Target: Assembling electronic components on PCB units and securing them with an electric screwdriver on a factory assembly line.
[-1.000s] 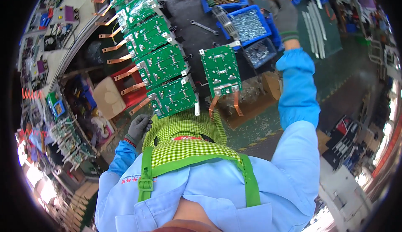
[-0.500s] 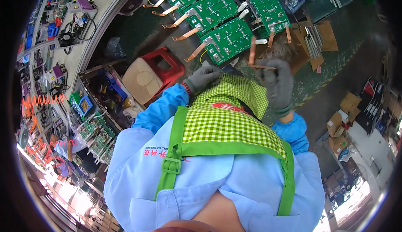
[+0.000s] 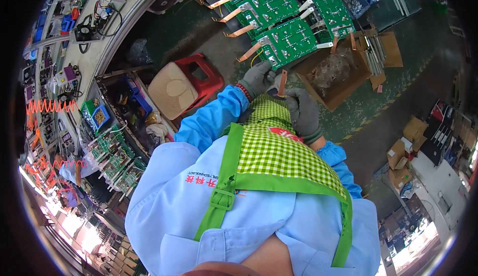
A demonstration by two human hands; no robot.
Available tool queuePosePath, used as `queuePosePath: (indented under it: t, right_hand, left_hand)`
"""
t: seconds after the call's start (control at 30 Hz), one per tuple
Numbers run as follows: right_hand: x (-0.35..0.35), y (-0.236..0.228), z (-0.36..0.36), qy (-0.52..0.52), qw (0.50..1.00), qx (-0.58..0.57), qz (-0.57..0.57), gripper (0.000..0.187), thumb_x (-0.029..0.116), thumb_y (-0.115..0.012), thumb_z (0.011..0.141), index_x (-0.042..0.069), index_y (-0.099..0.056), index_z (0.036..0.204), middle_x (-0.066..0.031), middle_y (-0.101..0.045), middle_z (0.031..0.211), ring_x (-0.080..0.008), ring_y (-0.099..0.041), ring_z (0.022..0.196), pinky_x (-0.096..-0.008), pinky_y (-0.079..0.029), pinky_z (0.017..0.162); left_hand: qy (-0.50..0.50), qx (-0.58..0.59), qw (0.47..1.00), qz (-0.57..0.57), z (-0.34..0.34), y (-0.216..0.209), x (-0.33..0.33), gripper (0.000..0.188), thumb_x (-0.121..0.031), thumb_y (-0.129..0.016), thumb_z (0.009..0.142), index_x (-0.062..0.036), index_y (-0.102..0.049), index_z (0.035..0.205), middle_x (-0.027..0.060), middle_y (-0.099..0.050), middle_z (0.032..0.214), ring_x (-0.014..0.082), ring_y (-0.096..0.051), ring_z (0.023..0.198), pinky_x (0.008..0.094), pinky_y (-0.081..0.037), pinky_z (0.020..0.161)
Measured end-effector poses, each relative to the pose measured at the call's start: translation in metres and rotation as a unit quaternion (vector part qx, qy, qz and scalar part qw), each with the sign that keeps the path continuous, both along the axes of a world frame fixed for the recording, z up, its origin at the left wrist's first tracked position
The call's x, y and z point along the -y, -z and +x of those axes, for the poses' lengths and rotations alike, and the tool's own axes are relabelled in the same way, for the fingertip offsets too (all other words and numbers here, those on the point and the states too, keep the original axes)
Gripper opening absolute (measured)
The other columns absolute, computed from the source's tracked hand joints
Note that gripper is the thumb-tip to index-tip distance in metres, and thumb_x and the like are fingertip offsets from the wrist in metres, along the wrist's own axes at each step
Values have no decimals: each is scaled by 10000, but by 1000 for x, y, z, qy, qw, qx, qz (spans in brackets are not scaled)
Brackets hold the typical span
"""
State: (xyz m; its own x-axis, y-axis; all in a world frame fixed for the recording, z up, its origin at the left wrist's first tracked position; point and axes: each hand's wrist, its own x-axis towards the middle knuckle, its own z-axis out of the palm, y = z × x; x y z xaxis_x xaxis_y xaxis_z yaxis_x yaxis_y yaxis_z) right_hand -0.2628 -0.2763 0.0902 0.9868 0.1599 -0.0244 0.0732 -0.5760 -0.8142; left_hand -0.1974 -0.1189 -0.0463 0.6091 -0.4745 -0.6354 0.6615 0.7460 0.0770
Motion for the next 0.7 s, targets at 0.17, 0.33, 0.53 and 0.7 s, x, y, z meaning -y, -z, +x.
queuePosePath:
  t: [0.17, 0.33, 0.53, 0.7]
  right_hand:
    - [-1, 7, 13, -37, 999, 19, -2, 162, 161, -508, 892, 29, -562, 970, -116, -604, 817, -207, -605, 695, -309, -466, 624]
    - [-7, 9, 20, -47, 998, 31, -29, 145, 147, -529, 880, 41, -562, 973, -126, -602, 843, -252, -604, 701, -318, -471, 630]
    - [-15, 17, 23, -64, 996, 52, -35, 115, 117, -541, 871, 39, -558, 955, -139, -602, 829, -273, -616, 721, -332, -474, 633]
    - [-24, 19, 27, -67, 995, 63, -43, 125, 121, -534, 876, 38, -558, 967, -139, -606, 843, -278, -618, 726, -336, -477, 638]
  left_hand:
    - [9, 6, 1000, -1, 2, 4, 1, 127, -167, -530, 905, -51, -546, 956, 2, -539, 760, 55, -479, 564, 167, -410, 469]
    - [26, 52, 997, -49, 1, 4, -5, 153, -197, -516, 917, -56, -546, 968, -3, -530, 770, 52, -475, 606, 161, -406, 506]
    - [17, -11, 995, -98, -10, 5, -13, 280, -206, -499, 922, -25, -514, 1135, 96, -551, 1037, 238, -562, 905, 337, -474, 850]
    - [59, 324, 916, 227, -12, -4, -9, 266, -188, -523, 898, -28, -530, 1111, 72, -561, 963, 181, -567, 844, 303, -480, 781]
